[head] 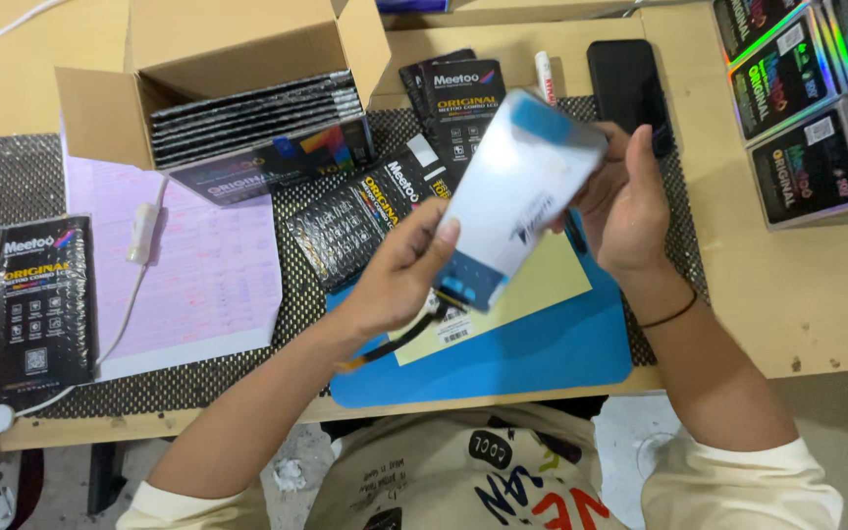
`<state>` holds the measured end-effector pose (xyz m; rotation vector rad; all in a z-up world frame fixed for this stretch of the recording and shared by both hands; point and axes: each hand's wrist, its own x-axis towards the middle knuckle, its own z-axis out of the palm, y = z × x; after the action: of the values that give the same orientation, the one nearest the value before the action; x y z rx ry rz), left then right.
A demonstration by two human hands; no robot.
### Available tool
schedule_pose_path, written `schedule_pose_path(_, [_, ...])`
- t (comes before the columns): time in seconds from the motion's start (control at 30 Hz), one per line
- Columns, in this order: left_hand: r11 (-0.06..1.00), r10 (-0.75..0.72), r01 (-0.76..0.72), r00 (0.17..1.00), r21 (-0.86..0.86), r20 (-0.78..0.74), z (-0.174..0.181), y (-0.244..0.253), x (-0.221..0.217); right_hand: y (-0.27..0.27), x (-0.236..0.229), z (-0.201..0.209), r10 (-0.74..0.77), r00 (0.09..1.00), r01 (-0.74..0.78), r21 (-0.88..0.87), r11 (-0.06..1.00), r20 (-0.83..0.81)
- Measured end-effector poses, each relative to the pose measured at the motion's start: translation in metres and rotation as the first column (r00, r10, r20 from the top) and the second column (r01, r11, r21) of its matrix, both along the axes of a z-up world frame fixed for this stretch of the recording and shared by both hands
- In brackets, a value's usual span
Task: The person repeatedly takes a smartphone screen assembly from a box, removes it from a plastic sleeve, and writes on the back of the screen with a pen. The person then places the screen back into the sleeve and returns it to the box.
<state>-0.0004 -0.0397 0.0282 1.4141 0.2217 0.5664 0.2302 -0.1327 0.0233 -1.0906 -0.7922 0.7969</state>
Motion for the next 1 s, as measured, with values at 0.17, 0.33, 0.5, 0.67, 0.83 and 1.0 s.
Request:
schedule_pose_path(0.17, [0.961, 0.218, -0.198, 0.972, -0.195, 0.084, -0.021, 0.027, -0.005, -0.001, -0.010, 0.007, 0.080, 0.613, -0.094, -0.027, 0.995, 0.786])
schedule_pose_path(0.33, [0.915, 0.358, -0.330, 0.929, -0.232, 0.091, -0.012, 0.028, -0.004, 0.003, -0.032, 0.012, 0.410, -0.033, -0.278, -0.402, 0.872, 0.911])
schedule_pose_path(0.5, [0.892, 0.424, -0.401, 0.902, -0.207, 0.082, -0.010, 0.019, -0.002, 0.003, -0.028, -0.007, 0.400, -0.103, -0.284, -0.413, 0.866, 0.911])
schedule_pose_path(0.67, [0.889, 0.458, -0.450, 0.880, -0.089, 0.125, 0.009, 0.011, -0.005, 0.003, -0.025, -0.019, 0.367, -0.206, -0.226, -0.409, 0.884, 0.907])
schedule_pose_path(0.83, [0.876, 0.480, -0.482, 0.863, -0.030, 0.154, 0.004, 0.012, -0.005, 0.003, -0.031, -0.010, 0.404, -0.248, -0.180, -0.452, 0.874, 0.881])
schedule_pose_path(1.0, [0.852, 0.514, -0.523, 0.845, 0.025, 0.148, -0.006, 0.017, -0.004, 0.002, -0.036, -0.007, 0.403, -0.295, -0.149, -0.458, 0.876, 0.866])
